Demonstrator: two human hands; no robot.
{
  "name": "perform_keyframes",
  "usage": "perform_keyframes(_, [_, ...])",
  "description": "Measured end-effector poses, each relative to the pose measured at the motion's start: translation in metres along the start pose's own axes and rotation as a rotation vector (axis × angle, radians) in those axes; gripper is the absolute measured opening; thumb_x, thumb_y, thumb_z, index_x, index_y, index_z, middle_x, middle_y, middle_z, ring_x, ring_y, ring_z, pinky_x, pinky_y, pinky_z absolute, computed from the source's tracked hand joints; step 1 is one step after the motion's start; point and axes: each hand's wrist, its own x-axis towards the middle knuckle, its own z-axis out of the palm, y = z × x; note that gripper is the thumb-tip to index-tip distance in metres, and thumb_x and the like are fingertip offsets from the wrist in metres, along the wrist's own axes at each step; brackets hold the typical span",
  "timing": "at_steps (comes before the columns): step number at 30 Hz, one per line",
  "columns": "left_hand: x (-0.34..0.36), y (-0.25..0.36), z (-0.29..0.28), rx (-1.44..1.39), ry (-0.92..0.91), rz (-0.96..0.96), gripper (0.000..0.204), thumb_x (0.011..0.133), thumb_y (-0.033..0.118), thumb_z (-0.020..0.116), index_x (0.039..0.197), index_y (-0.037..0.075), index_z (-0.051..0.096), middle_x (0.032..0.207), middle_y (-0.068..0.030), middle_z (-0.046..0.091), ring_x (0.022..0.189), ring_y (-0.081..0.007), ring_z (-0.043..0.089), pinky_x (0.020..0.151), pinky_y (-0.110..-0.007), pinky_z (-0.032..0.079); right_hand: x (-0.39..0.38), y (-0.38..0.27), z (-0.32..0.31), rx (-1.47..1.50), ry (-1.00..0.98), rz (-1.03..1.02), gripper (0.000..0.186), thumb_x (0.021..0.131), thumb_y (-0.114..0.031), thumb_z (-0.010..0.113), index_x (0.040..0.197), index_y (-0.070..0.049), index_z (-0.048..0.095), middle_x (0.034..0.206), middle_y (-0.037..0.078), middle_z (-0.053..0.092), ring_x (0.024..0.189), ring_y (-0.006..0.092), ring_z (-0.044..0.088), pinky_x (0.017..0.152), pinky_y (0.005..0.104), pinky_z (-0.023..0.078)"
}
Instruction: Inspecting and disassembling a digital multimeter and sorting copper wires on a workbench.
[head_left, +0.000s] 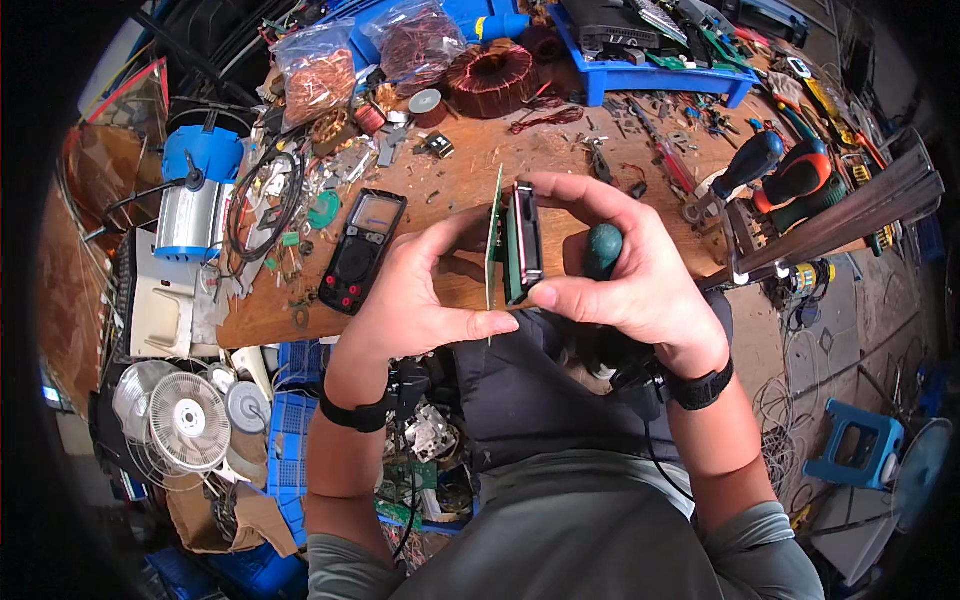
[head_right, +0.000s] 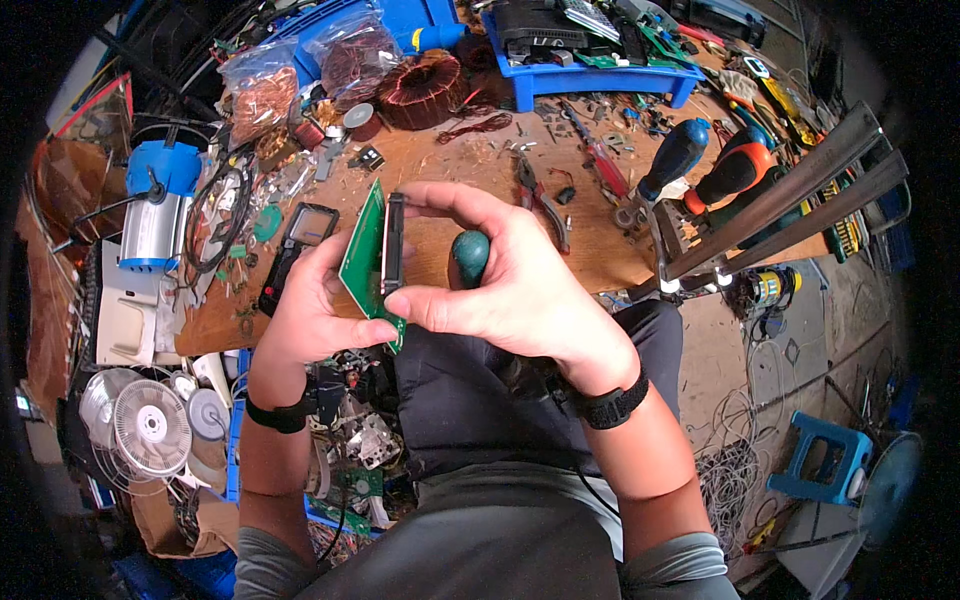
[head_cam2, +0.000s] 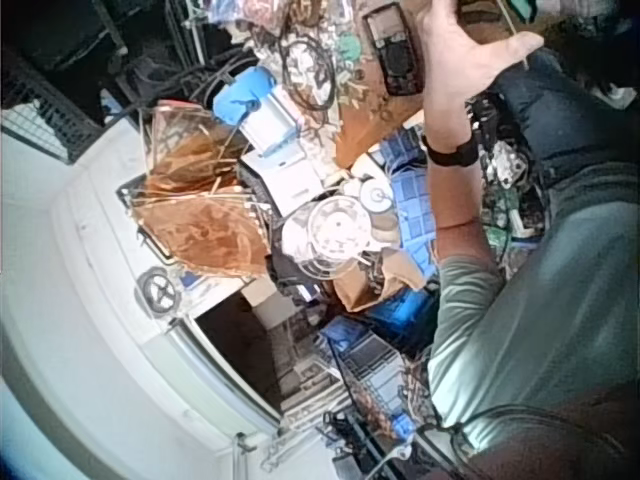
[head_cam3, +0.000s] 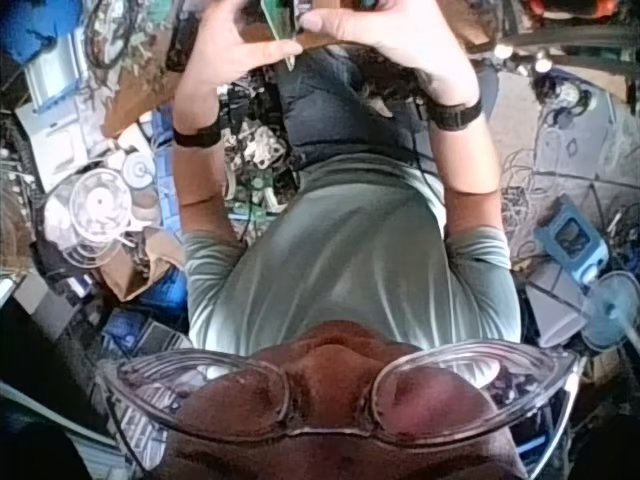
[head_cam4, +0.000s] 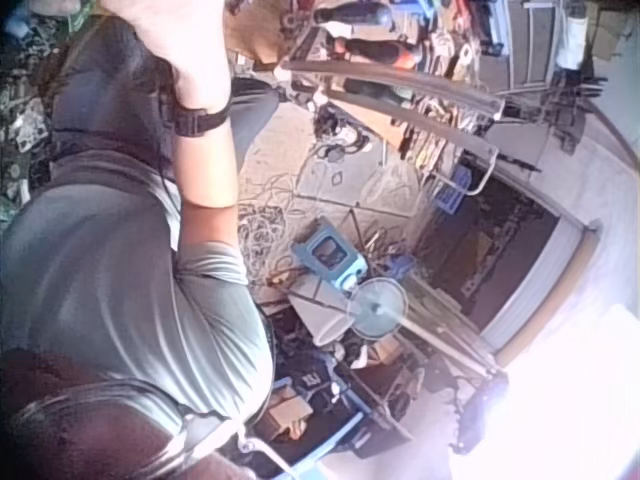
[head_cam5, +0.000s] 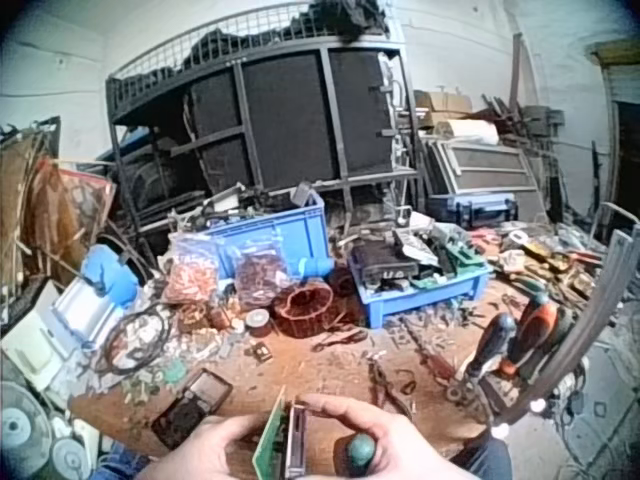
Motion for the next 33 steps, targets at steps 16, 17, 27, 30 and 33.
perform_keyframes(16, [-0.009, 0.026, 0.041, 0.804, 0.401, 0.441, 0.080, 0.058, 0.034, 0.089, 0.123, 0.001, 0.056, 0.099, -0.0146, 0.061, 0.087, -0.0343, 0.062, 0.078, -0.044, 0.051, -0.014, 0.031, -0.012, 0.591, -0.073, 0.051, 0.092, 0.065, 0.000, 0.083, 0.146, -0.002, 0.038, 0.129, 0.010, 0.059, 0.092, 0.0085, 0.062, 0.057, 0.0158, 0.048])
perform_keyframes(17, [-0.009, 0.031, 0.043, 0.865, 0.408, 0.429, 0.080, 0.058, 0.037, 0.088, 0.122, 0.002, 0.056, 0.097, -0.0126, 0.061, 0.085, -0.0318, 0.061, 0.076, -0.043, 0.049, -0.016, 0.033, -0.012, 0.637, -0.069, 0.008, 0.095, 0.064, 0.000, 0.084, 0.146, -0.003, 0.037, 0.130, 0.010, 0.058, 0.090, 0.0081, 0.062, 0.051, 0.0138, 0.045])
perform_keyframes(27, [-0.018, 0.051, 0.053, 1.042, 0.469, 0.356, 0.089, 0.050, 0.036, 0.091, 0.123, 0.000, 0.056, 0.102, -0.0125, 0.064, 0.088, -0.0306, 0.063, 0.079, -0.042, 0.048, -0.027, 0.046, -0.016, 0.551, -0.004, -0.030, 0.110, 0.051, 0.003, 0.088, 0.147, -0.008, 0.035, 0.144, 0.008, 0.045, 0.133, 0.0218, 0.044, 0.111, 0.0376, 0.035])
perform_keyframes(30, [-0.019, 0.055, 0.056, 1.096, 0.465, 0.384, 0.081, 0.052, 0.036, 0.089, 0.119, 0.002, 0.059, 0.102, -0.0105, 0.064, 0.091, -0.0289, 0.061, 0.084, -0.041, 0.044, -0.031, 0.045, -0.015, 0.585, 0.098, -0.014, 0.123, 0.047, 0.000, 0.089, 0.152, -0.010, 0.027, 0.144, 0.017, 0.047, 0.132, 0.0333, 0.047, 0.107, 0.0470, 0.043])
perform_keyframes(33, [-0.021, 0.058, 0.057, 1.127, 0.466, 0.412, 0.077, 0.052, 0.036, 0.088, 0.116, 0.003, 0.060, 0.103, -0.0107, 0.064, 0.091, -0.0284, 0.061, 0.083, -0.041, 0.043, -0.034, 0.042, -0.015, 0.597, 0.112, 0.054, 0.125, 0.045, 0.001, 0.090, 0.152, -0.011, 0.026, 0.144, 0.018, 0.047, 0.131, 0.0350, 0.047, 0.106, 0.0473, 0.045])
